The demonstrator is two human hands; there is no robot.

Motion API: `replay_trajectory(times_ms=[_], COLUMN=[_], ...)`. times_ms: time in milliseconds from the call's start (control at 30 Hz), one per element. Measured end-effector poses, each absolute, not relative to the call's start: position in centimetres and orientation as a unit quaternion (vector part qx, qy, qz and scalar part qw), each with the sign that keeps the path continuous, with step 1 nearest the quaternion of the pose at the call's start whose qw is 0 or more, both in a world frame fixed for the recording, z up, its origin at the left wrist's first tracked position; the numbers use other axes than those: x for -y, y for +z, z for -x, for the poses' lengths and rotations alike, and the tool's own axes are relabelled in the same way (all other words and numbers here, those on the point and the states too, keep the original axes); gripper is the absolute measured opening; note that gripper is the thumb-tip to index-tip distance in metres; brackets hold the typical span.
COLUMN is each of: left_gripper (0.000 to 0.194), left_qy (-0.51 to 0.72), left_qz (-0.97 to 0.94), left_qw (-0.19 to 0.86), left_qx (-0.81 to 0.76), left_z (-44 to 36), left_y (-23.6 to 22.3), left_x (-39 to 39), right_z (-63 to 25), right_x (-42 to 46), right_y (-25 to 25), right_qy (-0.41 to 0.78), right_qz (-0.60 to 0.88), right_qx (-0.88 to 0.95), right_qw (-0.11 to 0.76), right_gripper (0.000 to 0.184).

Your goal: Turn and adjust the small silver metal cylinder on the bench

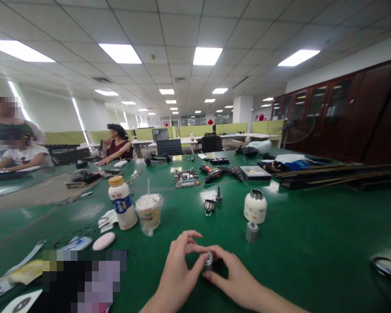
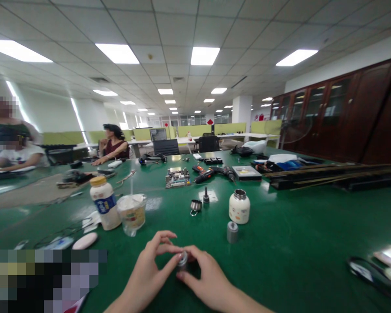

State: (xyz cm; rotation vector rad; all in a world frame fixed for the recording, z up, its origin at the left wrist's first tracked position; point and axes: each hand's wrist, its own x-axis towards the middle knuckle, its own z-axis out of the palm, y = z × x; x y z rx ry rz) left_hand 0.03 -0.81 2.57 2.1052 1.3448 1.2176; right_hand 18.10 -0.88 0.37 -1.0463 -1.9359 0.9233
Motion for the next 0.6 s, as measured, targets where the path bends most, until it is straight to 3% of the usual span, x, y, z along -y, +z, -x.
replay_trajectory(times_ms=[100, 233, 300, 467, 600], left_gripper=[0.018, 0.037, 0.041, 0.038, 0.035], left_qy=[0.432, 0.463, 0.466, 0.437, 0.421], left_qz=[-0.754, -0.739, -0.731, -0.728, -0.74], left_qw=[0.17, 0.191, 0.204, 0.267, 0.272], left_qx=[-0.465, -0.45, -0.455, -0.457, -0.449], left_z=[-0.1, -0.6, -0.9, -1.1, -0.9], left_y=[2.1, 0.9, 0.4, -0.2, -0.3], left_x=[0.9, 1.3, 1.5, 1.4, 1.3], right_z=[-18.1, -18.1, -18.1, -18.6, -19.1], right_x=[1.0, 0.9, 0.5, -0.2, 0.2], right_y=[0.3, 0.0, -0.1, -0.1, -0.3], right_qy=[0.364, 0.412, 0.441, 0.451, 0.409], right_qz=[0.4, 0.355, 0.338, 0.327, 0.319], right_qx=[0.754, 0.721, 0.697, 0.7, 0.736], right_qw=[0.373, 0.429, 0.454, 0.447, 0.435], right_gripper=[0.04, 0.091, 0.106, 0.115, 0.103])
